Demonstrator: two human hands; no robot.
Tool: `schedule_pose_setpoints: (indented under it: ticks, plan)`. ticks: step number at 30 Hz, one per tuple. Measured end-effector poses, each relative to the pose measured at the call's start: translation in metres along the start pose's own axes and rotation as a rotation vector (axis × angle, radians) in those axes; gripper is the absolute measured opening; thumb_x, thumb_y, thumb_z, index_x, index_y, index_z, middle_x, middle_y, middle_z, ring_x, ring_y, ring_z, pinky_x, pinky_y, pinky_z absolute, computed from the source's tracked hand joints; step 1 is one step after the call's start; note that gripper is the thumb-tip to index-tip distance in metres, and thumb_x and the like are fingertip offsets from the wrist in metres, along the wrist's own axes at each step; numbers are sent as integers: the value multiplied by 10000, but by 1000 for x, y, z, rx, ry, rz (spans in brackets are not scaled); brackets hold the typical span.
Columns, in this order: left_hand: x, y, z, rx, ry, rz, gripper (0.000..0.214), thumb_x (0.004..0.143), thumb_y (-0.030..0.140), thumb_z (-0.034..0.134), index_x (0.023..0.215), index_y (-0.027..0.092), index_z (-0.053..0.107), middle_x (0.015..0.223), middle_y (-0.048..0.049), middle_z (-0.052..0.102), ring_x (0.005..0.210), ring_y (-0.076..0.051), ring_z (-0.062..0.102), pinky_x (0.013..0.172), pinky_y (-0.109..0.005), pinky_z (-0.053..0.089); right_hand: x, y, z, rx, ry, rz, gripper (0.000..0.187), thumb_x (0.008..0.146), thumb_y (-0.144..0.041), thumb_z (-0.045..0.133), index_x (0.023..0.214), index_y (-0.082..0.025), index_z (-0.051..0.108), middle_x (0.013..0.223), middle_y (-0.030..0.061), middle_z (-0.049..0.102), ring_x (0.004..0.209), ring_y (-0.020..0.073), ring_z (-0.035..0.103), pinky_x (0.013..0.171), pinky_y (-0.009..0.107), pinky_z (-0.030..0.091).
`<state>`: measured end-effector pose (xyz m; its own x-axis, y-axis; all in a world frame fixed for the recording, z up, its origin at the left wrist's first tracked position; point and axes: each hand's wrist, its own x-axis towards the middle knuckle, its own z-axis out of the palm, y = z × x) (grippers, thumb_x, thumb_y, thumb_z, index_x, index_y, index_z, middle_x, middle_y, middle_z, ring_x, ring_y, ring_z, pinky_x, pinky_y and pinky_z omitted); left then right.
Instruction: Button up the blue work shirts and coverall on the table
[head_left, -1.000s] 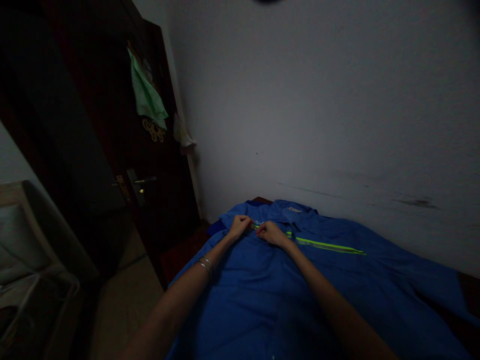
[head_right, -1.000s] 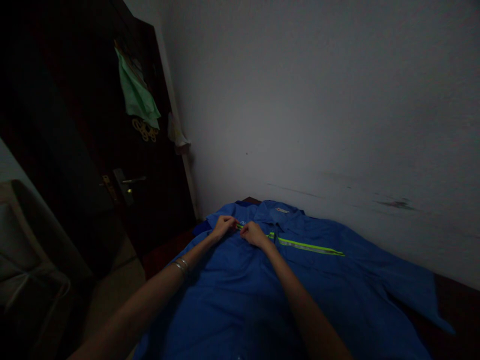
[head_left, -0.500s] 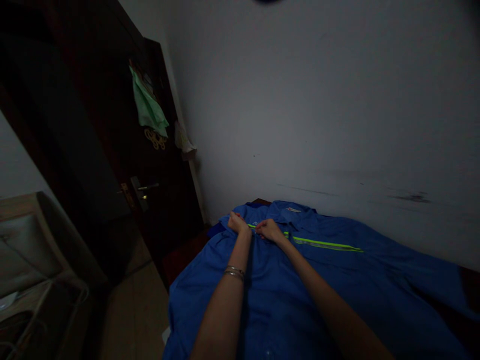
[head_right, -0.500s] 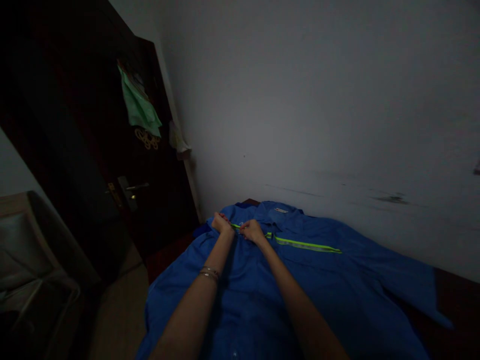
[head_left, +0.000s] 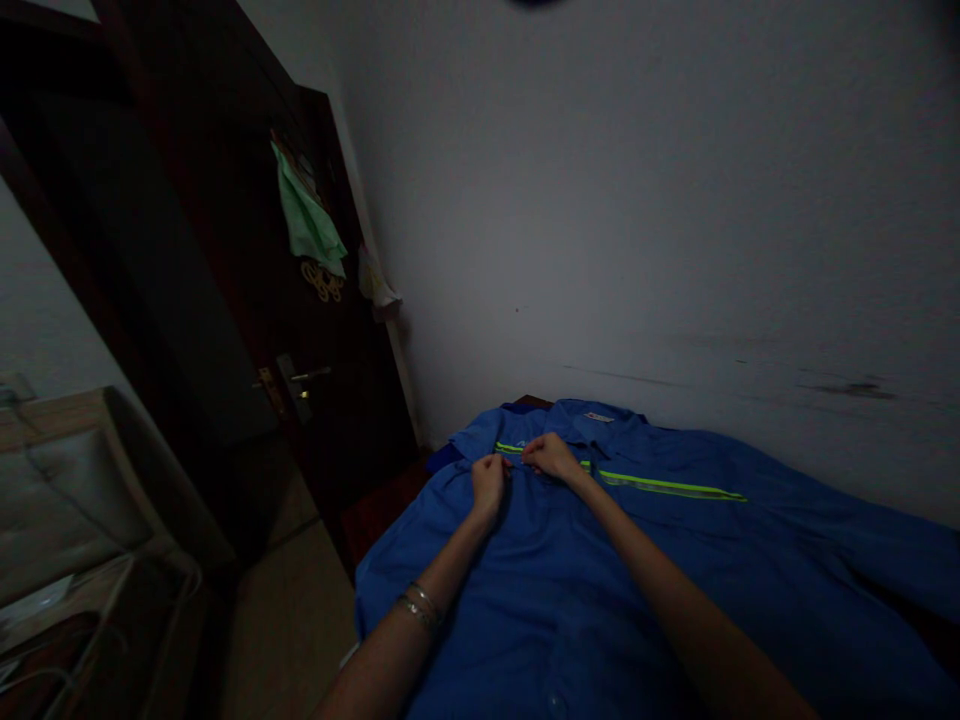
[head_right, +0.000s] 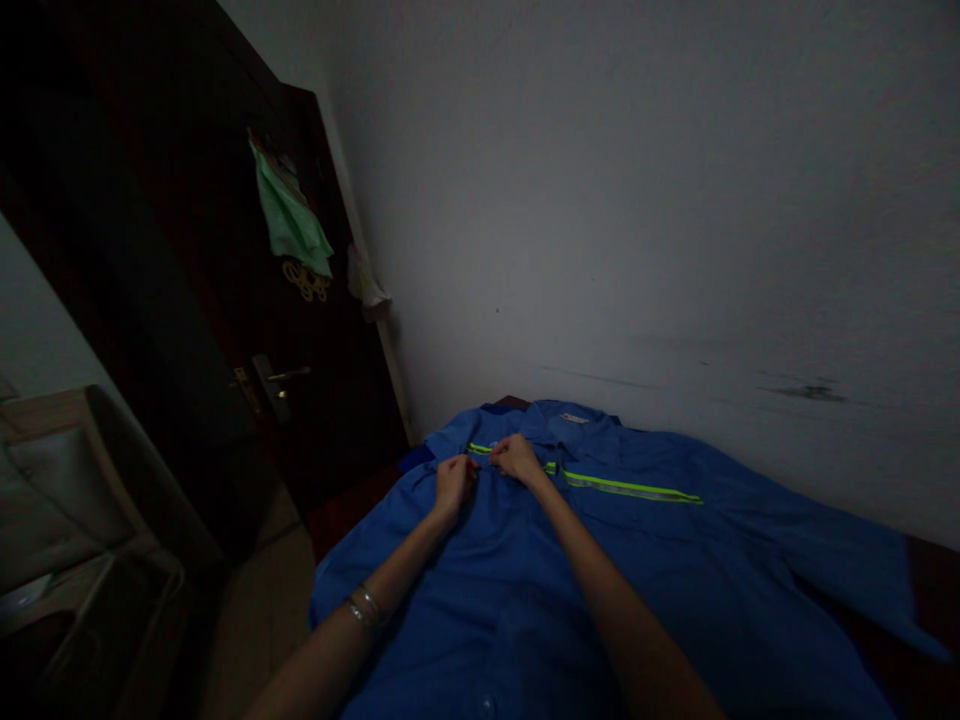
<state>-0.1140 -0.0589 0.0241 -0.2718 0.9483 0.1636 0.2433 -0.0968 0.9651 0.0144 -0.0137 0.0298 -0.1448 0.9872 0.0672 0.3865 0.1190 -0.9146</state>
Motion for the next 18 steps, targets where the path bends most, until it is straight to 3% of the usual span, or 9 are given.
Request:
schedule_pose_setpoints:
  ticks: [4,11,18]
  plan:
    - [-2,-3,-10,-108,-52,-117,263,737,339,412,668,114,530,481,27,497,273,-47,347,297,-181,237,-2,0,-2,-12,-27,-24,146,640,-129,560,728,-94,671,541,14,619,405,62,494,399,136,367]
    - [1,-1,-8,-155,-86,-234,269,623,345,623,644,86,552,533,-1,555,316,-33,386,318,-182,316,-3,0,-5,-18,-71,-26,136,633,-121,549,688,-92,671,485,0,599,385,63,480,404,142,368]
    - [3,-3,5,-20,-105,-112,307,630,385,609,503,137,480,321,57,386,245,-55,333,275,-182,223,-3,0,-4,-5,-83,-25,130,632,-113,540,672,-100,663,469,-15,581,397,62,487,400,132,371]
